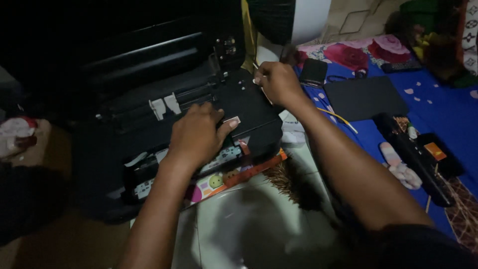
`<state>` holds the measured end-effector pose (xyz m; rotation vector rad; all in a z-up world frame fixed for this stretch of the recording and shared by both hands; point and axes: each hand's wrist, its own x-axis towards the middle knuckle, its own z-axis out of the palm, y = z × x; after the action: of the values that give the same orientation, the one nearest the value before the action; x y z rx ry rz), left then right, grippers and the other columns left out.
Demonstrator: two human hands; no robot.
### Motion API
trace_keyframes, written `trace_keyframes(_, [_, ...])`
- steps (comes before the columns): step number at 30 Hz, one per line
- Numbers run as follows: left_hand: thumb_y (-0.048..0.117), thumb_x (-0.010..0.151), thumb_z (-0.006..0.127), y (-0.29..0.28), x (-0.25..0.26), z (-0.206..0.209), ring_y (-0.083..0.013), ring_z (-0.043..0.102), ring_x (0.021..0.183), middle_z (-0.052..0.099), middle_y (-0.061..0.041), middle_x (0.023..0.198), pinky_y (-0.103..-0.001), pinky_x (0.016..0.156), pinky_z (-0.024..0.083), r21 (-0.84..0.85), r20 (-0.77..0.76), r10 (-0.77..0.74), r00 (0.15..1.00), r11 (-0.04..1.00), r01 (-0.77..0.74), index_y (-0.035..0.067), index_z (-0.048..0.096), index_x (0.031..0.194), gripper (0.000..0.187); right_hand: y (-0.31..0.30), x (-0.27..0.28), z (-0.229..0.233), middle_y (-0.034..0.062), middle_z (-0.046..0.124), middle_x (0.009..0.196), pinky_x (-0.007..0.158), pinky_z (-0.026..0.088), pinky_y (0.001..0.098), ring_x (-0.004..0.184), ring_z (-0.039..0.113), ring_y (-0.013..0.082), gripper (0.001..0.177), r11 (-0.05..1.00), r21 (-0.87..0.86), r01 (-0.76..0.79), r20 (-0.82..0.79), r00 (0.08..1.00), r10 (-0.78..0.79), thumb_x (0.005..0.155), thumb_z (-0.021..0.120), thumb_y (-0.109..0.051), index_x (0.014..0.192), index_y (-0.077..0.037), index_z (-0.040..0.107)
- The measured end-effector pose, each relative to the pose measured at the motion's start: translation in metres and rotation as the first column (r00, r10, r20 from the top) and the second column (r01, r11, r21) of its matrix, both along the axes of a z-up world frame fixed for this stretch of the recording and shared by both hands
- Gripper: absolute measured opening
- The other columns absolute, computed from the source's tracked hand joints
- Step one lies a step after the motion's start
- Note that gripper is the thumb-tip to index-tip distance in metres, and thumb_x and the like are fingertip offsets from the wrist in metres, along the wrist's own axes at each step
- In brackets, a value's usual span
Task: Repairing or cleaning the internal components of an open inkjet printer.
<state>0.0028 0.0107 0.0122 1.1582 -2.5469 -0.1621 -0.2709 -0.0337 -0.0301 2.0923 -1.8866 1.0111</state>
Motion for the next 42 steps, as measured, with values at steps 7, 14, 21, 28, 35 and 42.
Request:
trace_keyframes(7, [0.052, 0.097, 0.06, -0.003, 0.004, -0.007, -0.0308, 0.063, 0.105, 0.069, -0.014, 0.11, -0.046, 0.082, 0.054, -0.06, -0.021, 0.006, 1.0, 0.998, -0.007, 0.006, 0.076, 0.116, 0.053, -0.019, -0.045, -0.014, 0.0066, 0.073, 0.085, 0.06, 0.061, 0.0332, 0.07, 0.069, 0.0142, 0.01, 0.924, 0.241, -0.297, 0.765, 0.644, 0.008, 0.093, 0.07, -0.01, 0.097, -0.002, 0.071])
trace_keyframes(14, [0.05, 0.097, 0.061, 0.003, -0.001, 0.005, -0.0279, 0.064, 0.103, 0.07, -0.012, 0.103, -0.044, 0.082, 0.054, 0.017, 0.024, 0.048, 0.999, 0.999, -0.049, 0.006, 0.075, 0.118, 0.051, -0.007, -0.011, -0.002, 0.0128, 0.075, 0.082, 0.07, 0.058, 0.0423, 0.073, 0.072, 0.0244, 0.014, 0.927, 0.327, -0.186, 0.409, 0.912, 0.038, 0.089, 0.073, -0.016, 0.092, -0.002, 0.074])
trace_keyframes(21, [0.047, 0.096, 0.064, 0.003, 0.002, 0.004, -0.0286, 0.063, 0.102, 0.07, -0.011, 0.103, -0.044, 0.082, 0.054, -0.041, -0.011, -0.003, 1.0, 0.999, 0.003, 0.005, 0.076, 0.118, 0.049, -0.008, -0.005, 0.001, 0.0252, 0.072, 0.091, 0.082, 0.055, 0.0529, 0.087, 0.069, 0.0462, 0.016, 0.992, 0.116, -0.058, 0.049, 0.997, 0.053, 0.092, 0.067, -0.017, 0.092, -0.002, 0.073])
trace_keyframes(28, [0.049, 0.096, 0.062, 0.005, -0.002, 0.007, -0.026, 0.064, 0.1, 0.069, -0.01, 0.1, -0.043, 0.079, 0.055, 0.047, 0.065, 0.074, 0.995, 0.996, -0.077, 0.006, 0.074, 0.121, 0.051, -0.004, -0.006, 0.004, 0.0197, 0.075, 0.09, 0.079, 0.056, 0.0472, 0.087, 0.072, 0.0378, 0.017, 0.965, 0.228, -0.128, 0.083, 0.99, 0.111, 0.087, 0.071, -0.017, 0.094, -0.002, 0.072])
trace_keyframes(35, [0.048, 0.096, 0.063, 0.001, 0.004, -0.001, -0.0278, 0.063, 0.1, 0.069, -0.011, 0.1, -0.045, 0.078, 0.055, -0.051, -0.026, 0.001, 1.0, 0.999, -0.003, 0.005, 0.077, 0.117, 0.05, -0.016, -0.029, -0.004, 0.0095, 0.067, 0.085, 0.057, 0.06, 0.0363, 0.07, 0.065, 0.0172, 0.021, 0.831, 0.446, -0.331, 0.682, 0.727, -0.076, 0.097, 0.067, -0.02, 0.101, -0.001, 0.074])
trace_keyframes(42, [0.051, 0.096, 0.061, 0.002, 0.0, 0.004, -0.0258, 0.064, 0.099, 0.07, -0.009, 0.099, -0.043, 0.078, 0.055, 0.005, 0.034, 0.052, 0.998, 0.999, -0.052, 0.007, 0.076, 0.12, 0.052, -0.021, -0.018, -0.016, 0.0128, 0.074, 0.081, 0.073, 0.057, 0.0419, 0.074, 0.07, 0.0217, 0.031, 0.896, 0.424, -0.132, 0.385, 0.922, -0.047, 0.091, 0.074, -0.031, 0.091, 0.0, 0.075])
